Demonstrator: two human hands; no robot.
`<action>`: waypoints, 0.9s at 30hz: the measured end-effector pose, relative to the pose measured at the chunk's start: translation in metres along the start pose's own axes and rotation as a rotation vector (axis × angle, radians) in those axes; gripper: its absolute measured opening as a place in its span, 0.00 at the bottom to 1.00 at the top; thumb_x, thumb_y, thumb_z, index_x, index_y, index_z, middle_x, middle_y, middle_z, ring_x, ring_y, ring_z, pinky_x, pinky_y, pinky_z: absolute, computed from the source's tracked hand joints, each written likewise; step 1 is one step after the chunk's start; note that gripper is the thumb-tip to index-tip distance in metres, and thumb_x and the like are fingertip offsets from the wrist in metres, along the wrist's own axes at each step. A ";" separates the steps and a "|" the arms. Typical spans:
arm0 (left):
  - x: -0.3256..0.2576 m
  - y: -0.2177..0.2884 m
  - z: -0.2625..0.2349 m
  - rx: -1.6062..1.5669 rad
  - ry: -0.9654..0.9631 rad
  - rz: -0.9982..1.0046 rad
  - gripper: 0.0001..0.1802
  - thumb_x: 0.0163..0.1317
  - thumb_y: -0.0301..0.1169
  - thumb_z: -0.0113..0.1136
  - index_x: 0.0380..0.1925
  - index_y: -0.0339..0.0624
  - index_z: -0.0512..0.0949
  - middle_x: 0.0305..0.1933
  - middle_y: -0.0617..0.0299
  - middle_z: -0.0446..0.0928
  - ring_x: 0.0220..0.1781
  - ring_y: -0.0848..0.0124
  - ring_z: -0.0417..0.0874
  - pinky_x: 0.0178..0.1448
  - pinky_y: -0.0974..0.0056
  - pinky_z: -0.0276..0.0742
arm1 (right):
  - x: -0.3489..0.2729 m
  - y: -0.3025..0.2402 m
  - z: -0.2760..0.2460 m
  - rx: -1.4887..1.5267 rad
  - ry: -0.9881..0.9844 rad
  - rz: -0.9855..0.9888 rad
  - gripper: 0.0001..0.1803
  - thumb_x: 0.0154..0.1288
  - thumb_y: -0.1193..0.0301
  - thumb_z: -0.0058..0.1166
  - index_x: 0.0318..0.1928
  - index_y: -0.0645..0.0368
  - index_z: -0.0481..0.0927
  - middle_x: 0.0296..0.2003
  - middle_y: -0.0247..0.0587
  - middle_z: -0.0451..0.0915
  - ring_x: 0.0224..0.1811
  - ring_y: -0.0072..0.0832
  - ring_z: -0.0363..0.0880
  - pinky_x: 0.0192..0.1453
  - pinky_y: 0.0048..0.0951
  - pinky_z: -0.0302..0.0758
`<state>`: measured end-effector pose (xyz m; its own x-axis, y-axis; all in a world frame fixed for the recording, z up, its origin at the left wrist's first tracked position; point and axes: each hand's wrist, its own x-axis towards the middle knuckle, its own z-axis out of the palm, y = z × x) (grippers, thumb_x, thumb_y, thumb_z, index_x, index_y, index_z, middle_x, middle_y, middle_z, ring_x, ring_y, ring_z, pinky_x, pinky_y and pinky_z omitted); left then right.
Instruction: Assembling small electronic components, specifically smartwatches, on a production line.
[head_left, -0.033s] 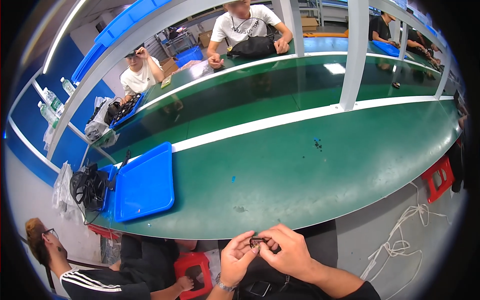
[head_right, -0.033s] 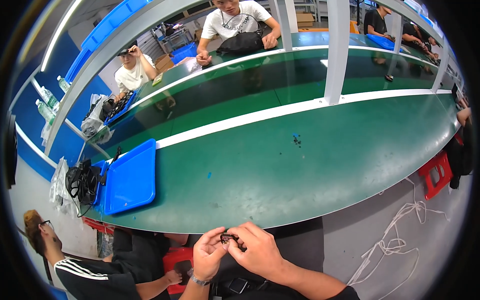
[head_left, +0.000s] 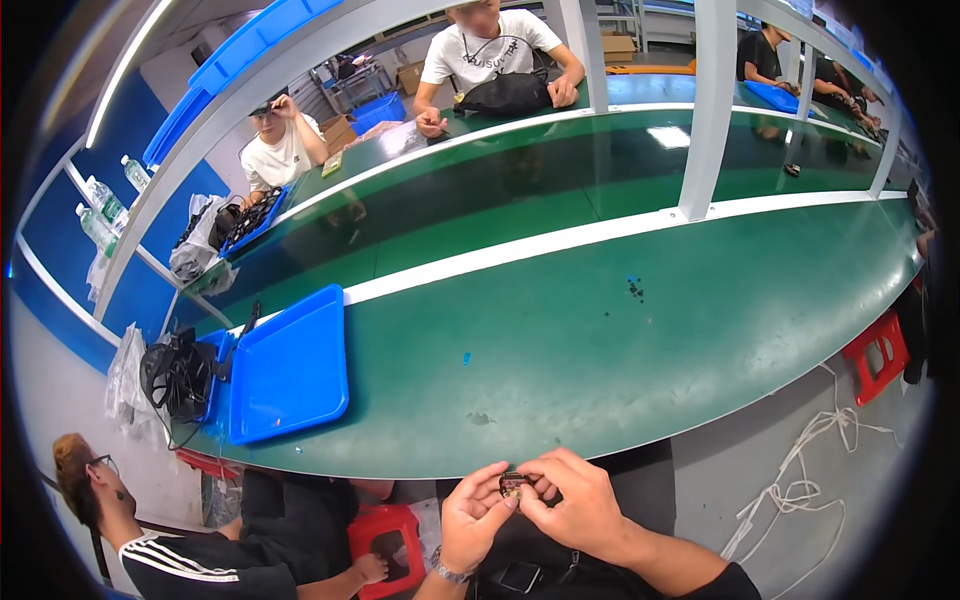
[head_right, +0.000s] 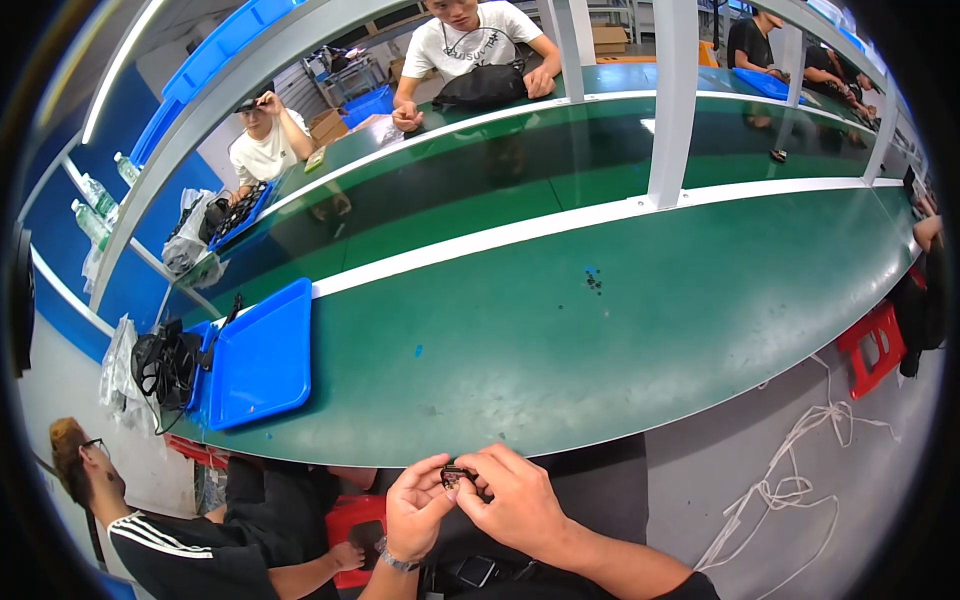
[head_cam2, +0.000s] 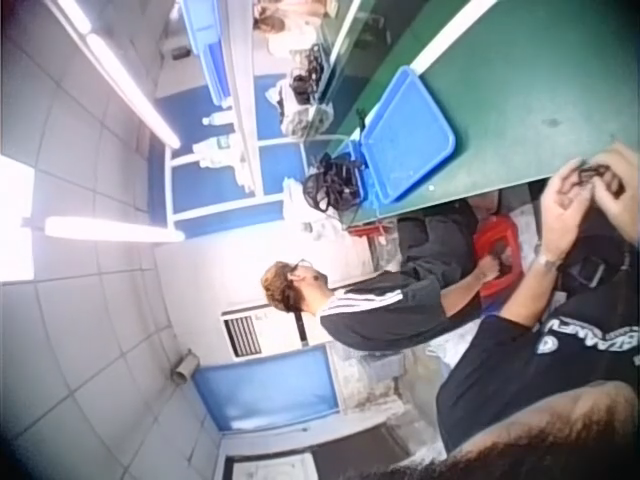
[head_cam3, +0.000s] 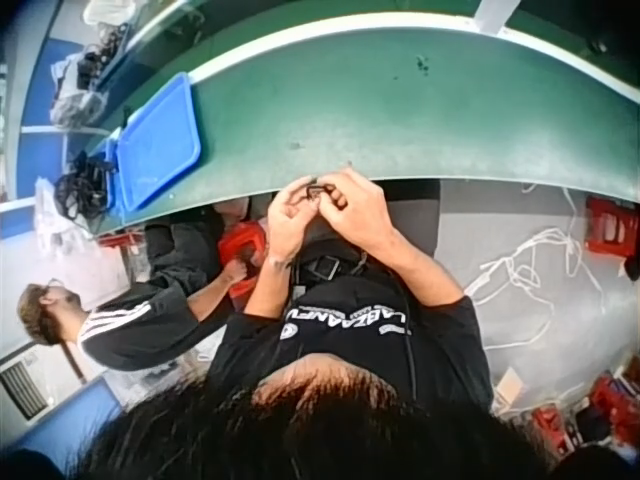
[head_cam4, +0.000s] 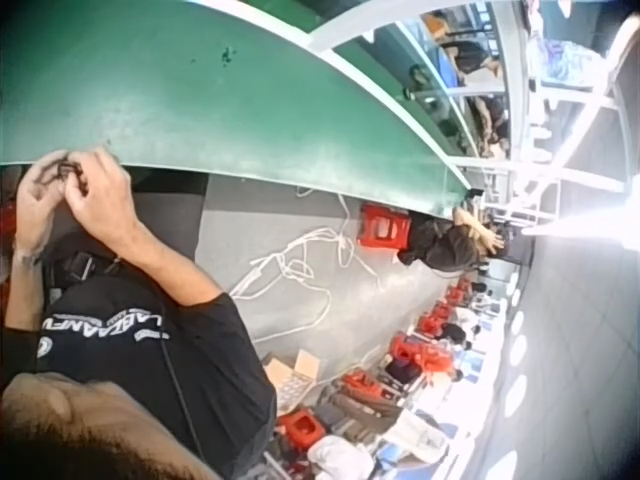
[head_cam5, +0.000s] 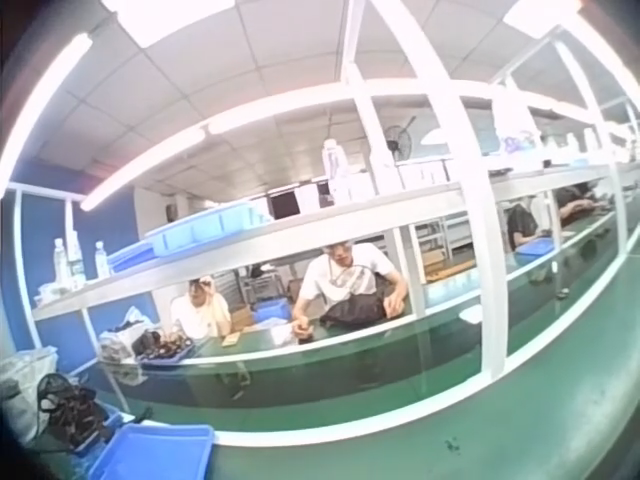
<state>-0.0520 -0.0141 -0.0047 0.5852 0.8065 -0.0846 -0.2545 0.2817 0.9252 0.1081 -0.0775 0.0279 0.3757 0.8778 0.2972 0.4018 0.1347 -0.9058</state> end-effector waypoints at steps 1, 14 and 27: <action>0.001 0.001 0.001 0.001 -0.003 -0.001 0.24 0.66 0.14 0.58 0.63 0.26 0.70 0.56 0.49 0.80 0.58 0.66 0.82 0.62 0.62 0.80 | 0.000 0.001 -0.001 0.021 0.000 0.015 0.12 0.57 0.78 0.66 0.43 0.62 0.83 0.35 0.40 0.81 0.29 0.28 0.85 0.35 0.28 0.83; 0.055 0.072 0.005 0.404 -0.035 0.084 0.15 0.63 0.15 0.59 0.50 0.29 0.76 0.43 0.48 0.83 0.44 0.62 0.87 0.48 0.58 0.87 | 0.052 0.040 -0.111 -0.221 0.299 -0.028 0.09 0.61 0.75 0.65 0.43 0.60 0.85 0.34 0.42 0.83 0.33 0.31 0.84 0.36 0.30 0.79; 0.450 0.074 0.023 1.035 0.335 0.352 0.11 0.58 0.29 0.68 0.41 0.40 0.86 0.40 0.53 0.88 0.44 0.61 0.90 0.52 0.61 0.82 | 0.051 0.058 -0.113 -0.311 0.386 0.070 0.01 0.61 0.73 0.63 0.33 0.56 0.85 0.25 0.33 0.82 0.28 0.32 0.80 0.33 0.34 0.77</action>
<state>0.2102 0.3573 0.0344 0.3329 0.8977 0.2887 0.4837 -0.4254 0.7649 0.2451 -0.0764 0.0243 0.6686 0.6377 0.3825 0.5727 -0.1134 -0.8119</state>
